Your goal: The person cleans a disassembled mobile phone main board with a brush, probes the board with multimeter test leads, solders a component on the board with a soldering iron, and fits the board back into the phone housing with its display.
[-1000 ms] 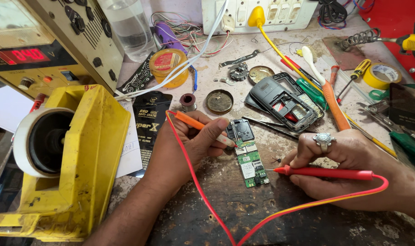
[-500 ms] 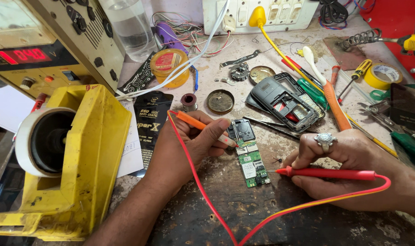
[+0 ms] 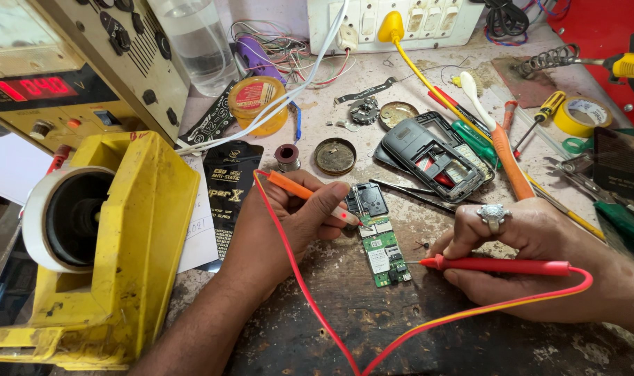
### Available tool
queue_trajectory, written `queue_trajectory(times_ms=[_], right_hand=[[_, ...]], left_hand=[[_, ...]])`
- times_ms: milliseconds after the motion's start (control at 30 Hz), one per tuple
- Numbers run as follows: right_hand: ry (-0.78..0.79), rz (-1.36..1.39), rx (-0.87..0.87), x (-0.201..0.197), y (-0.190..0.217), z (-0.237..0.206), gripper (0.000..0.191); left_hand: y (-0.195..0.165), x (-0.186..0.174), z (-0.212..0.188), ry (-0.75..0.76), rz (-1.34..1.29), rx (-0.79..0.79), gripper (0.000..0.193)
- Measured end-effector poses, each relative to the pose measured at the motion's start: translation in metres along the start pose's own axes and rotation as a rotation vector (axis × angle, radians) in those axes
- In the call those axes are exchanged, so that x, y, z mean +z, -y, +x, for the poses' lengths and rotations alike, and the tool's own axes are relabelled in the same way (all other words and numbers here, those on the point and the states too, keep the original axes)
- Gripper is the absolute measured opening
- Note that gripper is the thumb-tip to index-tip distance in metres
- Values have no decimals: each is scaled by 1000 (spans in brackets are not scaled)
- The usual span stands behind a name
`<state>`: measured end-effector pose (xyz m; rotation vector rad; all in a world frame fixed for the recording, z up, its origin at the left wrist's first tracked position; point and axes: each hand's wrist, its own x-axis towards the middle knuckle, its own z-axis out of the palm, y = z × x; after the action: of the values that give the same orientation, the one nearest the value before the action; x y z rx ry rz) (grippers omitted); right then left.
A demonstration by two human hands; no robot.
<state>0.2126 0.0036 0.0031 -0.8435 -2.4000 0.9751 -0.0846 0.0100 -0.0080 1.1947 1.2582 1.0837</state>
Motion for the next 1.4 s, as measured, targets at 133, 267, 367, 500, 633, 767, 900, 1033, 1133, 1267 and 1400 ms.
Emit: queue_trajectory(times_ms=[133,267,367,500,633,767,900,1033,1133,1267,1400], right_hand=[[0,9,21,1,0,0,14],[-11,20,-15,2,-1,-1,14],[-18,20,21,2,-1,-1,14],[-12,-7,36,1,-2,-1,15],[-5,-15,22,0,-2,-1,14],[-4,-4,17,0,-2,0,14],[-9,15,10,1,-2,-1,13],[-12,-4,18,1,-3,-2,13],[-19,-27,63,2,-3,-2,15],[-18,-44,45,2,-3,-1,15],[-8,-59,79,1,-4,-2,15]], left_hand=[[0,-1,0,2,8,5,26],[0,-1,0,9,7,10,27],[0,-1,0,11,4,15,27],[-1,-1,-1,18,1,21,26],[-1,-1,-1,0,21,1,26],[-1,0,-1,2,3,3,25],[-1,0,-1,8,10,18,26],[0,-1,-1,12,26,29,27],[0,0,-1,19,-8,20,24],[-1,0,-1,19,13,26,26],[0,-1,-1,16,3,16,26]])
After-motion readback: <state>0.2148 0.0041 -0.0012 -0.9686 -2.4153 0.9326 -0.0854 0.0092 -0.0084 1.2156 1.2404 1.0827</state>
